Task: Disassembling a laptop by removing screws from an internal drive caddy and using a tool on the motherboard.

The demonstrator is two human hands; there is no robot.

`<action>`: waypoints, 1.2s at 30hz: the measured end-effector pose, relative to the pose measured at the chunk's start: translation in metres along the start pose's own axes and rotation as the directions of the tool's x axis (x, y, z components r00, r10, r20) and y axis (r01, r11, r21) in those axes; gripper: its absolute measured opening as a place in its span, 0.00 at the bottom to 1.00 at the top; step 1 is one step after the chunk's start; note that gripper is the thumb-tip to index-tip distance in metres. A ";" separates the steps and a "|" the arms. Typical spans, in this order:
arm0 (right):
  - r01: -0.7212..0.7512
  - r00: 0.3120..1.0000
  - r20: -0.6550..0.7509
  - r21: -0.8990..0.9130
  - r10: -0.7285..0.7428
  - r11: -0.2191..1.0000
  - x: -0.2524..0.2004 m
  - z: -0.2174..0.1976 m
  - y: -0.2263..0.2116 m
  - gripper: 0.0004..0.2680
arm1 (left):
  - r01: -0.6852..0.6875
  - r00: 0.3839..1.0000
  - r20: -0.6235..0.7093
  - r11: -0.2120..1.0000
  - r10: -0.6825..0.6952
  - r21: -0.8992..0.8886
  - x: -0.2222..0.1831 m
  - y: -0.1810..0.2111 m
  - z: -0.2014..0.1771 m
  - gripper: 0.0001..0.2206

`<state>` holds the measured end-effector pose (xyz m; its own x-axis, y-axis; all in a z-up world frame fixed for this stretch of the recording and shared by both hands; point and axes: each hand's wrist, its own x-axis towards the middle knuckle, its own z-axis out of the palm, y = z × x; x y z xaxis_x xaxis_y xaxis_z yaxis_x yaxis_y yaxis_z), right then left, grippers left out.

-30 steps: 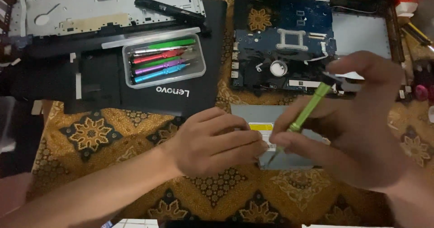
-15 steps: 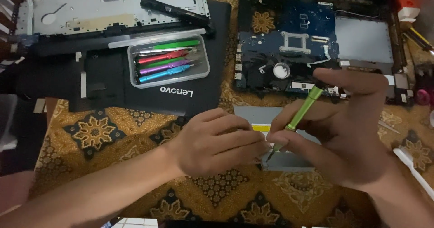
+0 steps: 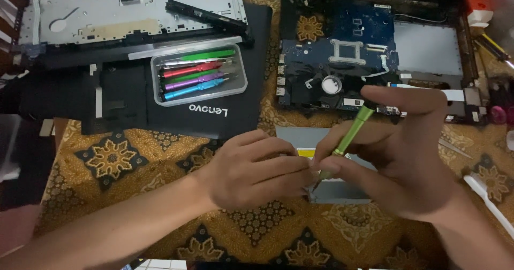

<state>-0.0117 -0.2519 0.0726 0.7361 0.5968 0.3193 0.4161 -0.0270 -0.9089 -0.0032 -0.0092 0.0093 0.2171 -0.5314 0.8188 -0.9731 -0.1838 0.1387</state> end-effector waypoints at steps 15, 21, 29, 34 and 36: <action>0.075 0.990 0.118 0.046 -0.080 0.996 0.004 -0.008 -0.001 0.26 | -0.004 1.000 0.019 1.000 0.004 -0.021 -0.004 0.000 0.004 0.07; 0.151 0.981 0.135 -0.081 -0.140 0.985 0.007 -0.009 -0.003 0.28 | -0.015 1.000 0.014 1.000 0.016 -0.017 -0.002 0.000 0.004 0.06; 0.220 0.975 0.018 -0.178 -0.220 0.959 0.001 -0.001 0.007 0.31 | -0.038 0.999 -0.002 0.999 0.038 -0.007 0.000 0.003 0.004 0.06; 0.205 0.973 -0.036 -0.303 -0.226 0.931 0.004 -0.025 -0.003 0.31 | -0.100 0.995 0.007 0.995 0.100 0.004 -0.003 0.003 0.006 0.08; 0.143 0.969 -0.146 -0.331 -0.200 0.933 -0.003 -0.051 -0.008 0.29 | -0.097 0.995 0.040 0.995 0.096 0.027 -0.009 0.005 0.010 0.07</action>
<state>0.0103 -0.2943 0.0923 0.7080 0.4667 0.5300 0.6696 -0.2052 -0.7138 -0.0095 -0.0135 -0.0029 0.1258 -0.5789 0.8056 -0.9872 -0.1534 0.0439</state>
